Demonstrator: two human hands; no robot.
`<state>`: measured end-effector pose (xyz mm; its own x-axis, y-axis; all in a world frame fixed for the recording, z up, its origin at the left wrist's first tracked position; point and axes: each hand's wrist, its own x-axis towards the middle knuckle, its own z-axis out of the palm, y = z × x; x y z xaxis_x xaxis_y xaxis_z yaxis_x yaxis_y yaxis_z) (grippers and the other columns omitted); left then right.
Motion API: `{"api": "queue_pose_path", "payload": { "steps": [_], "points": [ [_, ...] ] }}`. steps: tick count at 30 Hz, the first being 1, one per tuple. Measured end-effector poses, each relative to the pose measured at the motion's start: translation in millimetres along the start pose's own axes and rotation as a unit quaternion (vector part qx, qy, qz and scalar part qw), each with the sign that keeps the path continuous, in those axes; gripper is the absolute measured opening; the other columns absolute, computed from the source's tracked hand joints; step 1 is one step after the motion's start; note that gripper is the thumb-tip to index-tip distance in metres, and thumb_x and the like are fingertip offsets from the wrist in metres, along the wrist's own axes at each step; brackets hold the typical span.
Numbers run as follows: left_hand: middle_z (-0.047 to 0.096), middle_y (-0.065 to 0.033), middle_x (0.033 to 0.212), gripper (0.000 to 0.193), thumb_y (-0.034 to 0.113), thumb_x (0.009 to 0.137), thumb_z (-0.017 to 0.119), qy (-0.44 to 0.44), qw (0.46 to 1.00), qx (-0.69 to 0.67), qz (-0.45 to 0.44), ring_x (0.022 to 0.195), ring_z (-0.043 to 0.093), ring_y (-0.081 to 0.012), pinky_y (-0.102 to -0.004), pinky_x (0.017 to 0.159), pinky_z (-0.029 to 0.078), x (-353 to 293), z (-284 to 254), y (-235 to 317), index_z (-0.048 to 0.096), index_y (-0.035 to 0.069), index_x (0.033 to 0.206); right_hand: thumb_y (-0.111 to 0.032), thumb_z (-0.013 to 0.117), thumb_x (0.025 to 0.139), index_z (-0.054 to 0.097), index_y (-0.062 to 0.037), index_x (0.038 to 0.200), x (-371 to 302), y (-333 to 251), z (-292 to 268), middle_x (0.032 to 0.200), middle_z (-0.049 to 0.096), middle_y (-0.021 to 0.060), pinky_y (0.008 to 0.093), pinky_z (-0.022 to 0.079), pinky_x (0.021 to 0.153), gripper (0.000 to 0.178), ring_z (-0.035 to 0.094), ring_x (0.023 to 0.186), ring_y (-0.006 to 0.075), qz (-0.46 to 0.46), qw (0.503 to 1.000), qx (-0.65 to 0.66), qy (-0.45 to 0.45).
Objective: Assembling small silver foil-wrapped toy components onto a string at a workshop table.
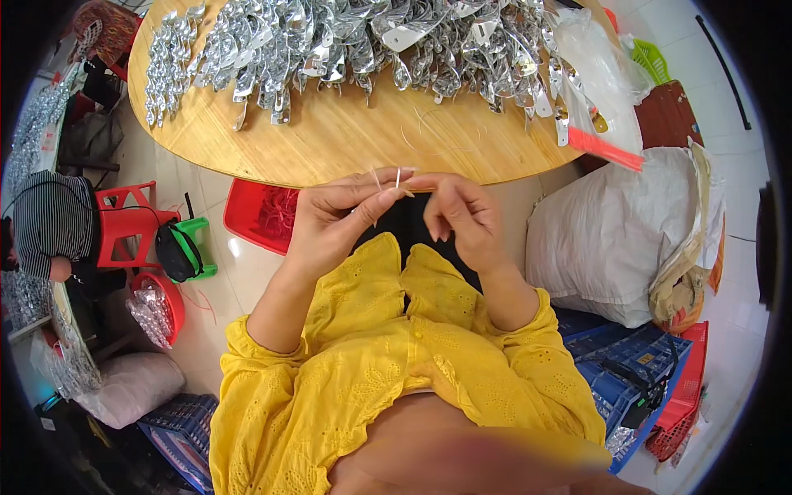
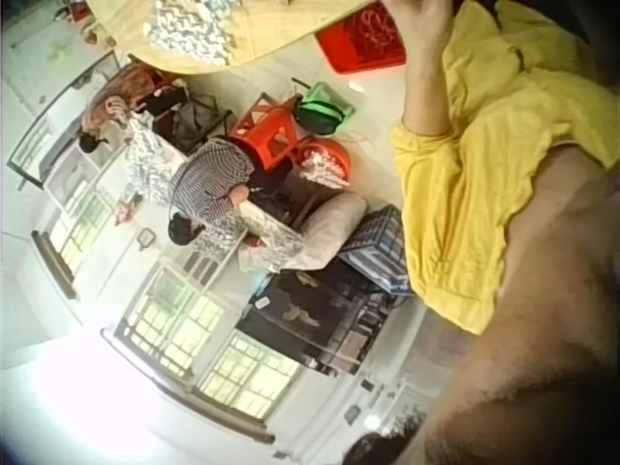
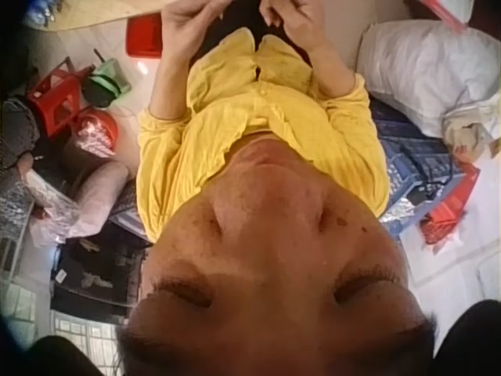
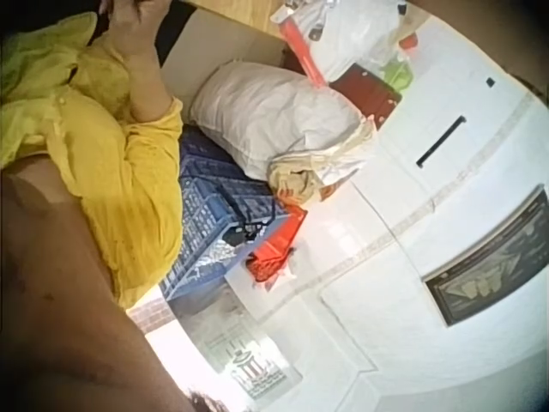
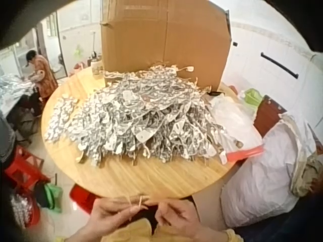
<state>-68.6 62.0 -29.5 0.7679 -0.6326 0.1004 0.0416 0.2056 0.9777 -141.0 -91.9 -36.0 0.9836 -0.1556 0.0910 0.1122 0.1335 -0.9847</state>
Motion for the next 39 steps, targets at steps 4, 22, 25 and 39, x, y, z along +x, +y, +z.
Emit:
{"api": "queue_pose_path", "payload": {
  "steps": [4, 22, 25, 39],
  "points": [
    [0.059, -0.0122, 0.092, 0.015, 0.004, 0.077, 0.054, -0.021, 0.999, 0.000, 0.051, 0.096, 0.052, -0.0213, -0.0270, 0.078, 0.041, 0.6, 0.9, -8.1, 0.060, -0.003, 0.088, -0.025, 0.036, 0.087, 0.046, 0.0002, 0.109, -1.8, 10.2, 3.7, 0.051, 0.045, 0.0005, 0.0157, 0.027, 0.041, 0.034, 0.036, 0.043, 0.0046, 0.040, 0.993, 0.064, -0.086],
    [0.042, -0.0022, 0.086, 0.016, 0.011, 0.078, 0.055, -0.105, 0.981, 0.152, -0.062, 0.065, 0.044, -0.0061, -0.0168, 0.056, 0.037, 7.2, -5.9, 1.6, 0.058, -0.004, 0.071, 0.003, 0.049, 0.074, 0.052, -0.0004, 0.096, 9.8, 16.9, -4.5, 0.073, 0.053, 0.0113, 0.0268, 0.040, 0.050, 0.022, 0.051, 0.057, 0.0218, -0.309, 0.879, -0.357, -0.063],
    [0.045, -0.0033, 0.083, 0.012, 0.010, 0.076, 0.056, -0.070, 0.982, 0.128, -0.123, 0.070, 0.046, -0.0089, -0.0194, 0.059, 0.038, 7.2, -2.8, -2.5, 0.059, -0.001, 0.072, 0.001, 0.049, 0.076, 0.049, 0.0004, 0.087, 10.3, 16.2, -1.9, 0.075, 0.052, 0.0100, 0.0266, 0.041, 0.055, 0.011, 0.051, 0.063, 0.0207, -0.257, 0.892, -0.370, -0.047],
    [0.043, 0.0037, 0.050, 0.015, 0.014, 0.079, 0.054, 0.013, 0.979, 0.018, -0.201, 0.041, 0.031, -0.0015, -0.0163, 0.037, 0.020, -7.1, -34.8, -8.0, 0.056, -0.001, 0.077, -0.013, 0.041, 0.084, 0.042, -0.0044, 0.088, 18.7, 17.8, -46.0, 0.094, 0.046, 0.0079, 0.0269, 0.034, 0.074, 0.010, 0.043, 0.082, 0.0137, 0.049, 0.857, 0.505, -0.089]
  ]
}}
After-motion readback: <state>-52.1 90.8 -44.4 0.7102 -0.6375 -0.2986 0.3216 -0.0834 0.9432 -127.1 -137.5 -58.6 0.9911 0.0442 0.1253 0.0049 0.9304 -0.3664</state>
